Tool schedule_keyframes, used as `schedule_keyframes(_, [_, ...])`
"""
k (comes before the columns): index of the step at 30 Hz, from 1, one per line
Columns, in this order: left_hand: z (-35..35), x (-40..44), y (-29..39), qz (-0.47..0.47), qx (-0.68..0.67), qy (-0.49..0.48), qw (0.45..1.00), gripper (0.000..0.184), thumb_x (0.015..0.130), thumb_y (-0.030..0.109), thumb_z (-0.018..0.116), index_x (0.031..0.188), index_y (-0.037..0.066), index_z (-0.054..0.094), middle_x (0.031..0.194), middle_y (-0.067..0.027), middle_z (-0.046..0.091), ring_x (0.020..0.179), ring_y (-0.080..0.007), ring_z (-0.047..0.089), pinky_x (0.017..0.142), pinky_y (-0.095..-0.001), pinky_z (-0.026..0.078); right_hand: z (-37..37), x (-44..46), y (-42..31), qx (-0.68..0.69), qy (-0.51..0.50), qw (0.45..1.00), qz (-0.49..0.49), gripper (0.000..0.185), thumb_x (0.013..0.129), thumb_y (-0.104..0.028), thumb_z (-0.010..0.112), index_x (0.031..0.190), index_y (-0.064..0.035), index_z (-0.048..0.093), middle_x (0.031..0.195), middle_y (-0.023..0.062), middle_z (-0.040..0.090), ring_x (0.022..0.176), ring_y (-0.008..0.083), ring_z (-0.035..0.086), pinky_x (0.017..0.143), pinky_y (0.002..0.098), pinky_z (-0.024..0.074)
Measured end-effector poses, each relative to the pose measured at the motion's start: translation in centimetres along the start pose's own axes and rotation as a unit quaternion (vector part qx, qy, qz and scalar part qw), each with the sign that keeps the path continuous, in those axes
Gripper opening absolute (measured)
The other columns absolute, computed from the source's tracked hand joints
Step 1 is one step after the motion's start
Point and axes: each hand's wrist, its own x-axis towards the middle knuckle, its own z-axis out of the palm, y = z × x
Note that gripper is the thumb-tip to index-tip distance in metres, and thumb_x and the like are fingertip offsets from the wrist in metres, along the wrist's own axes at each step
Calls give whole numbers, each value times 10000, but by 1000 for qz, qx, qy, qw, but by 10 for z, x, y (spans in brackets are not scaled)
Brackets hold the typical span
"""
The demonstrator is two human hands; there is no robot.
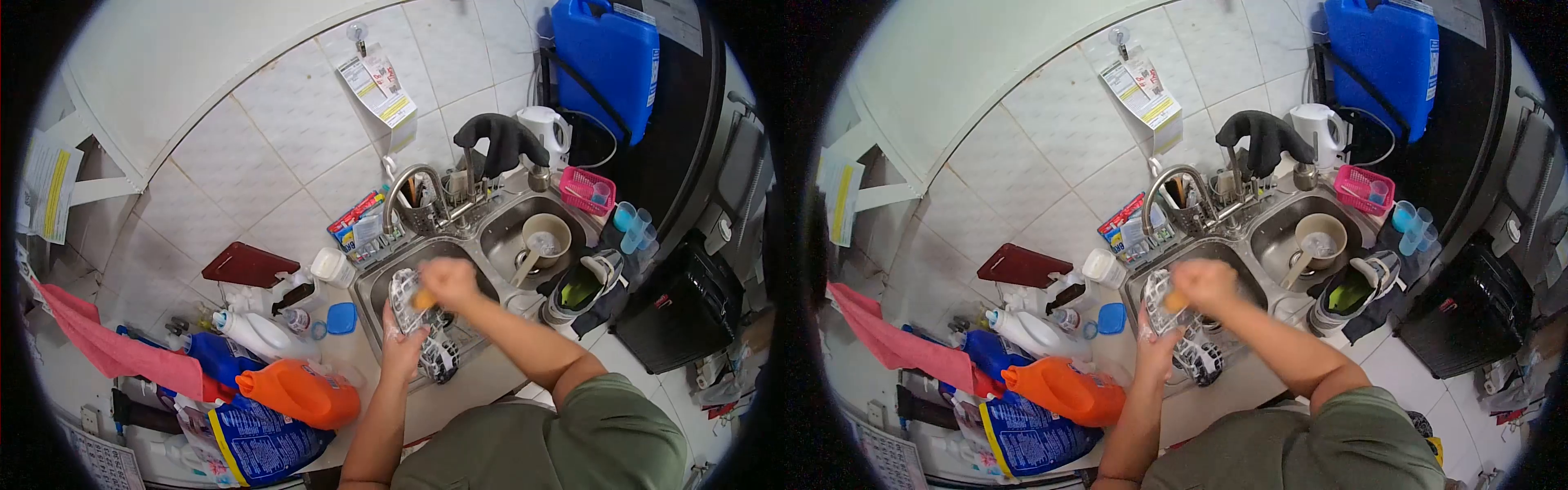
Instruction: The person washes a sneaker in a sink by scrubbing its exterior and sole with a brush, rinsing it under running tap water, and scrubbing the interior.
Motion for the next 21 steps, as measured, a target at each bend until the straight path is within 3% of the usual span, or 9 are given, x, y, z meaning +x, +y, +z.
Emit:
schedule_keyframes(2, [1, -1, 7, -8, 9, 15, 1000, 899, 759, -127, 613, 1535, 81, 209, 1321, -115, 534, 1174, -222, 565, 1004, -337, 451, -28, 21, 40, -180, -27, 969, 168, 294, 878, -348, 614, 765, -107, 739, 766, 112, 697, 625, 308, 664, 590, 390, 534])
schedule_keyframes(3, [-1, -2, 4, 0, 14, 11, 1000, 893, 760, -125, 611, 1533, 80, 214, 1322, -115, 534, 1173, -223, 566, 1003, -337, 451, -44, 39, 31, -157, -49, 959, 231, 318, 884, -394, 598, 773, -138, 750, 736, 102, 697, 634, 319, 669, 621, 406, 543])
schedule_keyframes(6, [5, -7, 1, -13, 57, -5, 998, 871, 760, -126, 609, 1523, 76, 241, 1316, -117, 539, 1164, -226, 572, 983, -340, 466, -9, 39, -28, 17, -13, 996, 91, 277, 862, -344, 640, 735, -120, 741, 676, 128, 673, 620, 280, 677, 541, 342, 498])
schedule_keyframes(7, [1, 1, -10, -28, 61, -10, 998, 873, 759, -127, 610, 1524, 77, 243, 1317, -117, 540, 1163, -227, 572, 980, -339, 469, -9, 36, -75, -81, -32, 996, 9, 252, 859, -327, 649, 738, -129, 746, 676, 116, 678, 612, 294, 664, 554, 353, 501])
schedule_keyframes(10, [-1, -2, -4, -7, 35, -32, 999, 835, 751, -144, 607, 1493, 83, 296, 1278, -99, 556, 1146, -218, 578, 957, -339, 484, -5, 36, -14, -69, -13, 992, 109, 299, 857, -377, 591, 722, -148, 728, 714, 104, 692, 658, 318, 677, 608, 433, 532])
schedule_keyframes(12, [8, -15, 3, -3, -1, -4, 1000, 790, 752, -152, 605, 1459, 79, 338, 1250, -88, 565, 1134, -211, 582, 949, -341, 487, -40, 58, -3, -207, -101, 962, 146, 329, 878, -362, 578, 693, -120, 703, 699, 122, 678, 623, 326, 663, 580, 431, 526])
schedule_keyframes(14, [14, -13, 1, -4, 18, -10, 1000, 787, 794, -149, 603, 1480, 99, 306, 1239, -81, 580, 1080, -176, 603, 922, -299, 488, -34, 49, -50, -54, -37, 990, 123, 309, 870, -335, 597, 669, -118, 689, 673, 120, 667, 597, 324, 655, 568, 420, 525])
schedule_keyframes(17, [5, -15, -6, -57, 15, 3, 998, 814, 803, -141, 605, 1509, 84, 268, 1279, -96, 564, 1097, -183, 604, 926, -300, 493, -10, 24, -70, -70, -32, 996, -47, 310, 873, -328, 597, 677, -109, 697, 642, 122, 656, 576, 324, 650, 554, 414, 516])
schedule_keyframes(21, [5, -23, 2, -6, -31, 0, 999, 787, 814, -122, 616, 1498, 62, 274, 1279, -100, 560, 1105, -191, 598, 938, -313, 495, -36, 42, -5, -164, -79, 967, 180, 351, 881, -375, 582, 682, -110, 699, 651, 120, 658, 584, 336, 648, 558, 433, 514])
